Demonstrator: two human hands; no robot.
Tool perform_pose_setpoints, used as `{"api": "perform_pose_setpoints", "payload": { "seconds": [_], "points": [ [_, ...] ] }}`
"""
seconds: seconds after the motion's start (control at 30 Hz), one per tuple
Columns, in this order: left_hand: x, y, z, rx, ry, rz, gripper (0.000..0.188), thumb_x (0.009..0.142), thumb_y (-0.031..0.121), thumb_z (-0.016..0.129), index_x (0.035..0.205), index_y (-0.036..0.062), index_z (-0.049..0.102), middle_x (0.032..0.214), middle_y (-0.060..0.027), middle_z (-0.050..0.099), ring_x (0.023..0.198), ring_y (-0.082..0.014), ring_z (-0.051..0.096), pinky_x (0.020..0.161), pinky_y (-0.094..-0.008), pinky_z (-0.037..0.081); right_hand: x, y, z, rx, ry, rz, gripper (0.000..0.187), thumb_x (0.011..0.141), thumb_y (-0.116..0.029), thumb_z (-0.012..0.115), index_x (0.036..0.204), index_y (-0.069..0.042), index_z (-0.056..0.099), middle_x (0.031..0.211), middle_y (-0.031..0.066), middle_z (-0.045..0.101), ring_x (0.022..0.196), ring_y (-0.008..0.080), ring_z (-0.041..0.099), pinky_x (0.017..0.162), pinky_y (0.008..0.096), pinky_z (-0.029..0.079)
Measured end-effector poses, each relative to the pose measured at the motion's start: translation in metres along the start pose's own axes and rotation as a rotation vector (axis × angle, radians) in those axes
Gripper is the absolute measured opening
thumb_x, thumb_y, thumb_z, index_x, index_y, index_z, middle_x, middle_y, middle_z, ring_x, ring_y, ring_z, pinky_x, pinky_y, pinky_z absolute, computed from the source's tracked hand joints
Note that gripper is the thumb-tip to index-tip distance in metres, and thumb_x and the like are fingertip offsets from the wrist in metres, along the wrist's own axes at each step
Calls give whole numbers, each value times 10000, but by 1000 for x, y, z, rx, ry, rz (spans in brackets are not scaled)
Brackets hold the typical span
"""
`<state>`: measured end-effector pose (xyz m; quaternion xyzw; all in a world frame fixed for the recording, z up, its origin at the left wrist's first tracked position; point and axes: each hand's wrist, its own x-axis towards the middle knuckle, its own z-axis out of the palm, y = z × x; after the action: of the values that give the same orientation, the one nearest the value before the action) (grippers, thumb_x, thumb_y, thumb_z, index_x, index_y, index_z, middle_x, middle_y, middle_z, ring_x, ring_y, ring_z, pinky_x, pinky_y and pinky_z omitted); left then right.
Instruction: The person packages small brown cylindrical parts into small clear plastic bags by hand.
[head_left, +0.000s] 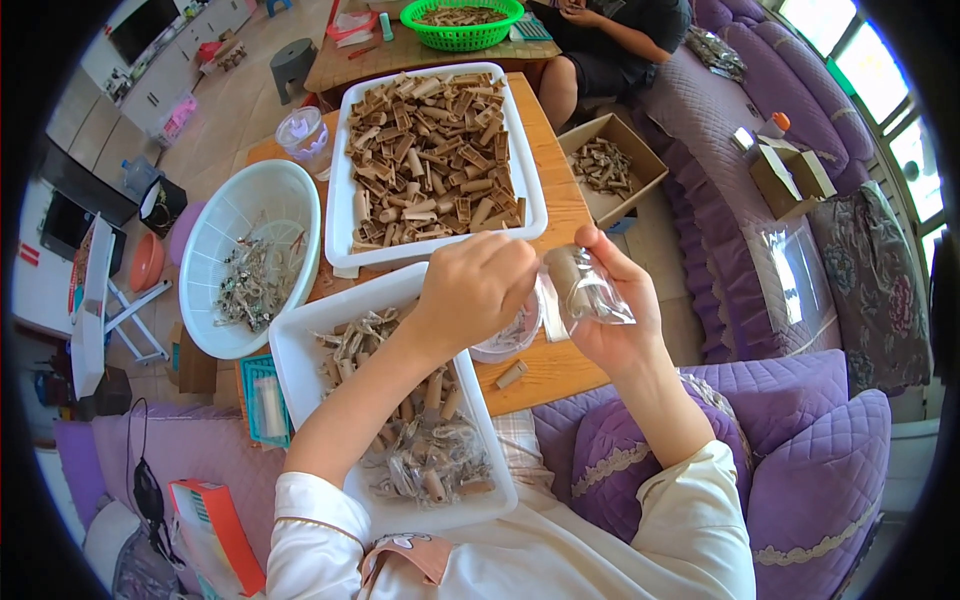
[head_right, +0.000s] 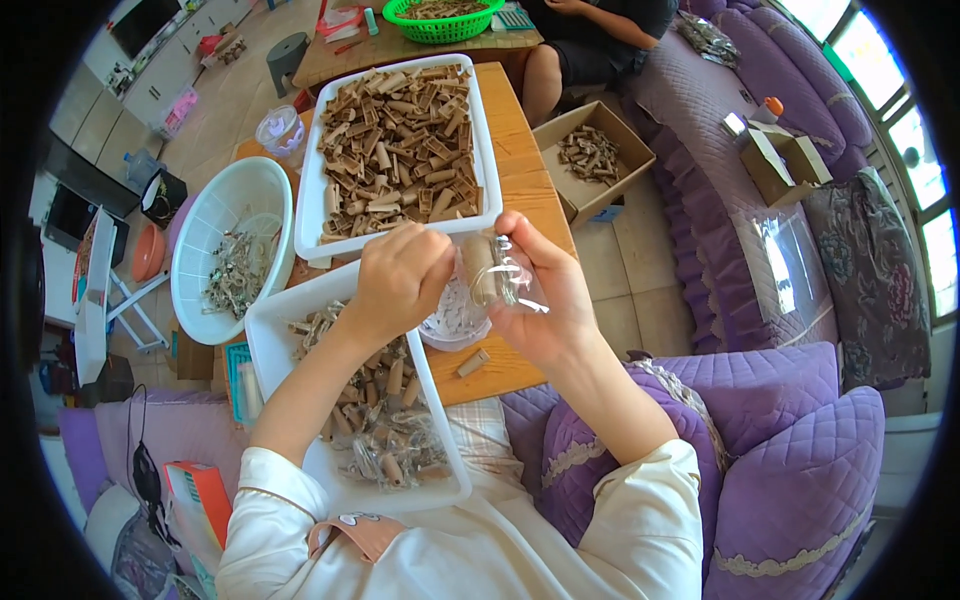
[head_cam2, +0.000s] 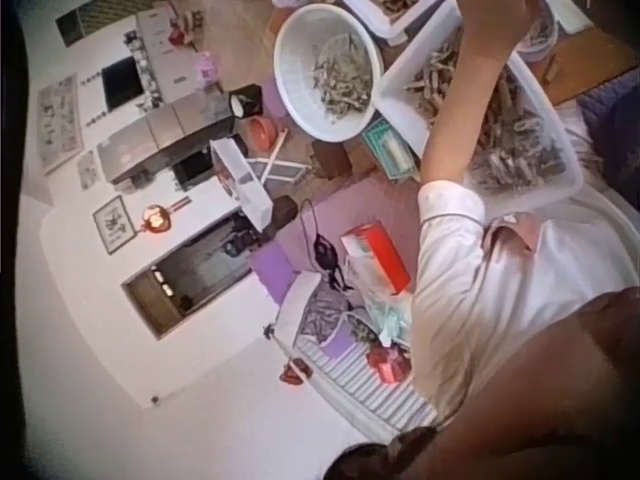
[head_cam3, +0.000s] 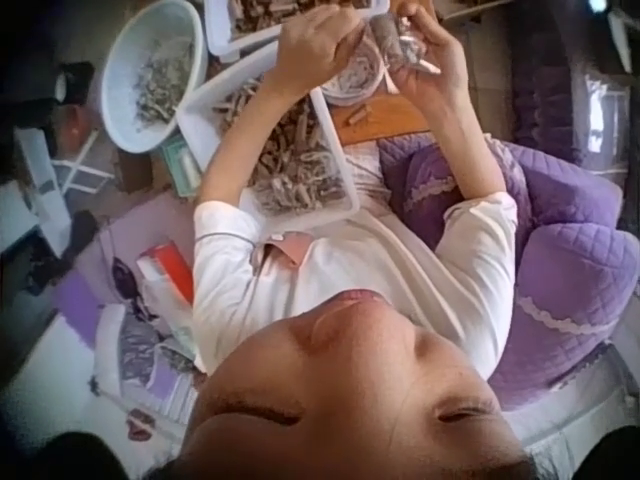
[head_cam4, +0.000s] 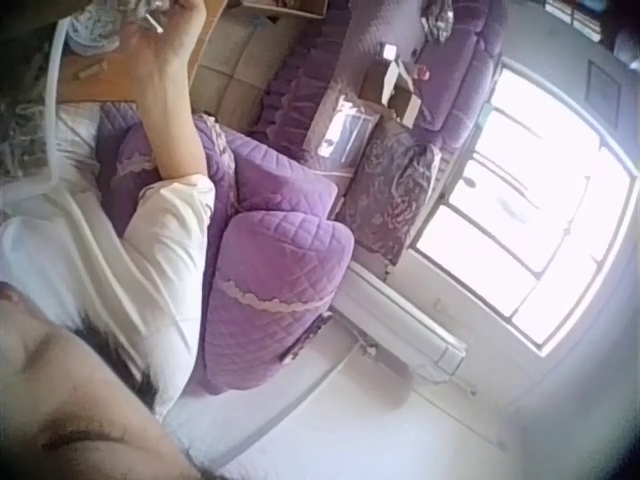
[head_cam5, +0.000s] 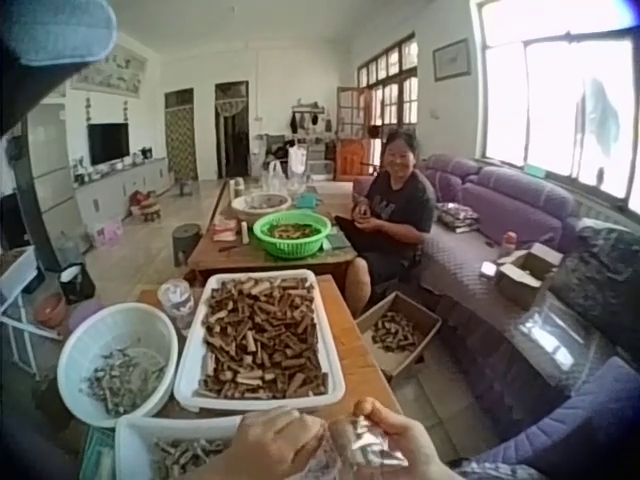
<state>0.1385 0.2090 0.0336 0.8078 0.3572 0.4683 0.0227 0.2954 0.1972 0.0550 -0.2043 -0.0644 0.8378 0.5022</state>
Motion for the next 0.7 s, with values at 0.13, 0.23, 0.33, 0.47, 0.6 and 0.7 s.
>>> {"api": "perform_pose_setpoints", "payload": {
  "seconds": [0.13, 0.23, 0.33, 0.47, 0.6, 0.7],
  "points": [
    [0, -7, -12, 296, 48, 303, 148, 667, 73, 600, 682, 92, 454, 557, -2, 352, 490, -130, 440, 415, -255, 390, 1, 2, -2, 33, -123, 36, 252, 905, -206, 381, 709, -63, 448, 510, -10, 344, 505, 107, 414, 626, 316, 479],
    [-12, -7, -21, 391, 71, 399, 156, 642, 96, 607, 693, 107, 460, 569, 22, 310, 494, -92, 401, 411, -221, 366, 4, 13, -4, -124, -64, -1, 321, 878, -227, 428, 591, -87, 400, 488, -32, 325, 456, 58, 371, 457, 256, 396],
    [-35, -6, -40, 467, -101, 428, 110, 670, 112, 572, 720, 129, 476, 562, 28, 306, 494, -94, 393, 418, -222, 336, 2, 25, -6, -677, 25, 25, 370, 811, -145, 575, 532, -134, 334, 471, -56, 374, 387, 26, 312, 354, 178, 251],
    [-70, -18, -92, 477, -231, 325, 104, 666, 130, 598, 713, 127, 505, 558, 30, 355, 515, -103, 433, 432, -243, 360, -2, 53, -14, -954, -63, 143, 410, 741, -3, 630, 513, -123, 311, 496, -57, 377, 426, 12, 313, 379, 188, 258],
    [-116, -29, -168, 505, -118, -188, 27, 755, 76, 580, 760, 53, 566, 702, -70, 572, 747, -213, 581, 850, -391, 426, -5, 87, -29, -1178, -255, 177, 389, 718, 44, 612, 520, -99, 309, 535, -61, 358, 475, 21, 339, 425, 205, 283],
    [-160, -22, -205, 602, -97, -346, 42, 799, 66, 537, 782, 33, 556, 698, -77, 569, 729, -212, 585, 798, -345, 447, -17, 122, -35, -1420, -699, 176, 333, 706, 43, 593, 546, -46, 314, 541, 5, 375, 484, 87, 372, 441, 259, 321]
  ]
}}
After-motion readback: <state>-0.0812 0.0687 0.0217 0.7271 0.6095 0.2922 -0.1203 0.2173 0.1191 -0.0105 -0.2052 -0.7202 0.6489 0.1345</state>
